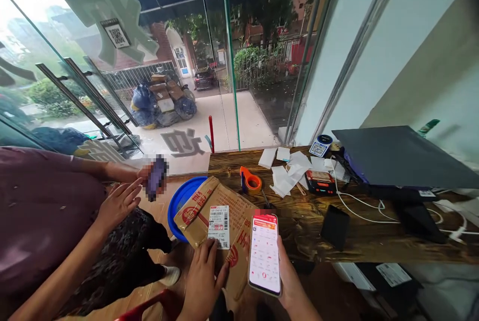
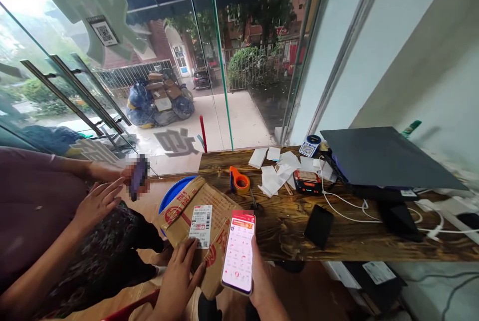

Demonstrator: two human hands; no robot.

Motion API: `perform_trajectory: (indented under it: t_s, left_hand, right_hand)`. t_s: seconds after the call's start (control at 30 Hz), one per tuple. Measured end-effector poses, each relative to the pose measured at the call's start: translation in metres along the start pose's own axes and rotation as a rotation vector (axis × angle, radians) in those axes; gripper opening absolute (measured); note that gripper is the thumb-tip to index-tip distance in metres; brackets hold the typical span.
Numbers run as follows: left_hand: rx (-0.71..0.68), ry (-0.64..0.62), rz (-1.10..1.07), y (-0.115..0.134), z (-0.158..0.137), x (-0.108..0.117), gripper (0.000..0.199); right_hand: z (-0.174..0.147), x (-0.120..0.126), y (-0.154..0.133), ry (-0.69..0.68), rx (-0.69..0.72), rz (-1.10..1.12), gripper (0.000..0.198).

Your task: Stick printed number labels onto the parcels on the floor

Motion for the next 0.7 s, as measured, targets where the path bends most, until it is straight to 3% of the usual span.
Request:
perform_trajectory:
  t_s: [0.23,0.37,0.53,0.7]
  left_hand:
    - [-0.005,-0.059,-0.003,0.004,0.007,-0.001,0.048]
    - [-0.072,-0.033,0.01,0.001,0.008,-0.001,0.049]
    - [-0.138,-0.012,0.027,0.001,0.009,-0.002,0.049]
    - [-0.132,-0.032,0.006,0.001,0.009,-0.003,0.048]
  right_hand:
    - [0.028,-0.007,0.014,0.056,0.049,-0.077,0.071]
    - [0.029,-0.006,0.012,0.034,0.056,-0.05,0.061]
    - [0.03,-0.003,0.012,0.056,0.045,-0.031,0.062]
    - [0.031,-0.003,0.01,0.028,0.087,-0.015,0.057]
Point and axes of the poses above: each hand's wrist, its own z-axis towards the middle knuckle, its own x-axis out of the back of the hand, y = z × x, the point moved 7 cm from there along z, towards the middle knuckle, and after that the axes turned 10 degrees about y, right-handed, at the moved point
